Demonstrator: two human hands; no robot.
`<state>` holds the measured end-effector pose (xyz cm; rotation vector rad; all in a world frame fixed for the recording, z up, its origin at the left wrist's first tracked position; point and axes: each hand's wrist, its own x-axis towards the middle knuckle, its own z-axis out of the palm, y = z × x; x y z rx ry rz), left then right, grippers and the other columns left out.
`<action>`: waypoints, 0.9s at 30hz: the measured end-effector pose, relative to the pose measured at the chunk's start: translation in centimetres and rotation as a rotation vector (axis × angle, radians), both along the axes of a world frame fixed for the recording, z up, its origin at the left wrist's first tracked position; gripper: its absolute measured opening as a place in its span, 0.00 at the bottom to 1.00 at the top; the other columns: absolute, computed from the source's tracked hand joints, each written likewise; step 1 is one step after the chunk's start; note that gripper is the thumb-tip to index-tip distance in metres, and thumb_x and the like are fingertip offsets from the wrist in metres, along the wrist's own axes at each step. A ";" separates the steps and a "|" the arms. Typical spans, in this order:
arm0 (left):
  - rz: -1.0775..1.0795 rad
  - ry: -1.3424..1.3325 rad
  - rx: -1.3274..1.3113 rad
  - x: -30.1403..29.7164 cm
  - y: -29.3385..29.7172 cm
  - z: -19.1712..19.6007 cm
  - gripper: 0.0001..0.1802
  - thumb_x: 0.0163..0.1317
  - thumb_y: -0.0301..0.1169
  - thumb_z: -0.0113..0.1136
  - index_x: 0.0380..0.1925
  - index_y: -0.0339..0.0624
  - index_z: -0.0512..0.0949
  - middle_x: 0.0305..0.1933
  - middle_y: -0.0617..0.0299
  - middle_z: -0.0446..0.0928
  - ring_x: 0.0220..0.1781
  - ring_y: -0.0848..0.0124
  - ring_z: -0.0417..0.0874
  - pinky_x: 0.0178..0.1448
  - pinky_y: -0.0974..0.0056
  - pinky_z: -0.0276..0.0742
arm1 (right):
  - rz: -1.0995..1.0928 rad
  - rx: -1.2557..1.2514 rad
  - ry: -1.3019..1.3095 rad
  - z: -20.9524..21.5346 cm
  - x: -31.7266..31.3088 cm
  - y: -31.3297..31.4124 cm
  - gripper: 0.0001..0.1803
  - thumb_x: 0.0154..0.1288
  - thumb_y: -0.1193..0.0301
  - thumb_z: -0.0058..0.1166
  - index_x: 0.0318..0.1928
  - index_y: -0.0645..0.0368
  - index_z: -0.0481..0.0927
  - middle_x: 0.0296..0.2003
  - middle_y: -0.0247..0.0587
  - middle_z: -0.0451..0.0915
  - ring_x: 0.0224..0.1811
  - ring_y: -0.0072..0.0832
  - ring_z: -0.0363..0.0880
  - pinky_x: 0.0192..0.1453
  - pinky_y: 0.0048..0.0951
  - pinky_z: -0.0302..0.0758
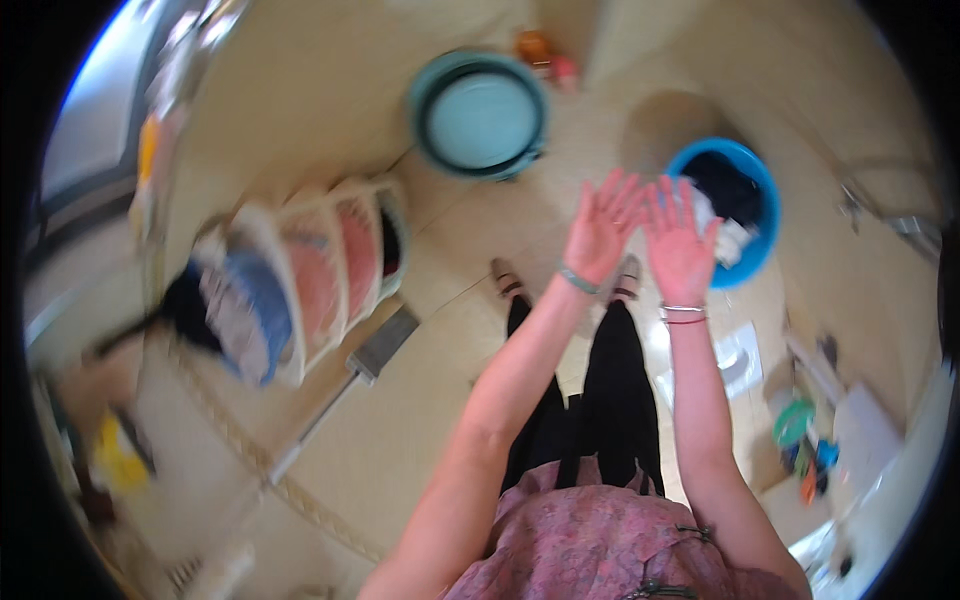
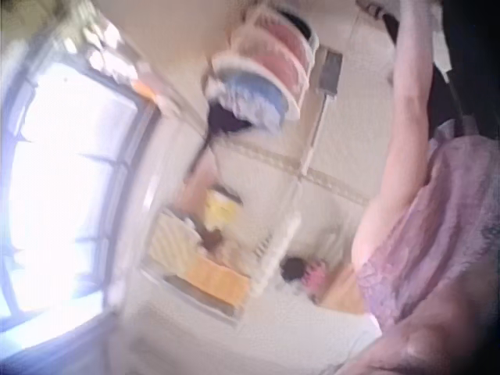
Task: The person collects various pieces of clothing from a laundry basket and a small stool, placing them into a blue basin. They then turn on a shower head to fill the basin with water and proceed to wash the clothes by hand, agitating and submerging the items in the water.
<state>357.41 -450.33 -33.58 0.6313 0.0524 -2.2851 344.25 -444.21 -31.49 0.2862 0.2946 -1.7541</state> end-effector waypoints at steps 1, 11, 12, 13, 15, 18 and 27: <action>0.055 0.000 0.003 2.2 -0.5 0.8 0.33 0.75 0.55 0.36 0.72 0.49 0.60 0.75 0.58 0.60 0.76 0.58 0.60 0.77 0.52 0.56 | 0.053 0.019 0.005 0.7 1.5 -1.2 0.38 0.75 0.44 0.36 0.74 0.56 0.55 0.75 0.48 0.53 0.78 0.45 0.47 0.79 0.49 0.46; 0.667 -0.116 -0.147 28.5 -2.3 10.7 0.27 0.76 0.47 0.40 0.69 0.50 0.64 0.73 0.57 0.62 0.74 0.62 0.62 0.77 0.54 0.56 | 0.700 -0.071 0.023 7.0 27.2 -11.7 0.33 0.78 0.48 0.33 0.72 0.57 0.60 0.72 0.47 0.61 0.72 0.40 0.61 0.74 0.44 0.59; 0.720 -0.136 -0.153 30.9 -2.2 11.7 0.26 0.76 0.47 0.41 0.69 0.49 0.64 0.74 0.57 0.62 0.75 0.62 0.61 0.77 0.54 0.56 | 0.749 -0.083 0.024 7.9 29.9 -12.3 0.33 0.78 0.48 0.33 0.72 0.57 0.60 0.71 0.47 0.61 0.72 0.40 0.62 0.73 0.43 0.60; 0.770 -0.155 -0.159 33.2 -1.9 12.8 0.26 0.76 0.47 0.41 0.69 0.49 0.64 0.74 0.56 0.62 0.75 0.62 0.61 0.77 0.54 0.55 | 0.800 -0.094 0.024 8.7 32.5 -12.9 0.32 0.78 0.49 0.33 0.71 0.57 0.61 0.71 0.46 0.62 0.72 0.40 0.62 0.73 0.43 0.61; 0.866 -0.206 -0.174 37.9 -1.0 15.1 0.26 0.76 0.47 0.41 0.69 0.50 0.63 0.73 0.57 0.62 0.75 0.62 0.61 0.77 0.54 0.55 | 0.910 -0.116 0.009 10.6 37.9 -13.6 0.32 0.78 0.49 0.34 0.71 0.57 0.61 0.70 0.46 0.64 0.71 0.39 0.63 0.72 0.43 0.62; 0.965 -0.250 -0.217 44.0 -0.1 18.0 0.26 0.76 0.47 0.41 0.70 0.53 0.63 0.72 0.58 0.64 0.74 0.63 0.63 0.76 0.55 0.56 | 1.030 -0.179 0.033 13.2 44.7 -14.5 0.31 0.78 0.50 0.34 0.70 0.57 0.62 0.69 0.45 0.65 0.70 0.39 0.65 0.70 0.43 0.64; 1.175 -0.325 -0.311 58.7 0.2 22.0 0.25 0.76 0.44 0.43 0.70 0.53 0.61 0.71 0.57 0.65 0.72 0.62 0.65 0.75 0.56 0.58 | 1.212 -0.323 0.104 17.9 61.9 -16.7 0.30 0.77 0.52 0.39 0.70 0.57 0.62 0.71 0.40 0.62 0.70 0.40 0.65 0.69 0.40 0.65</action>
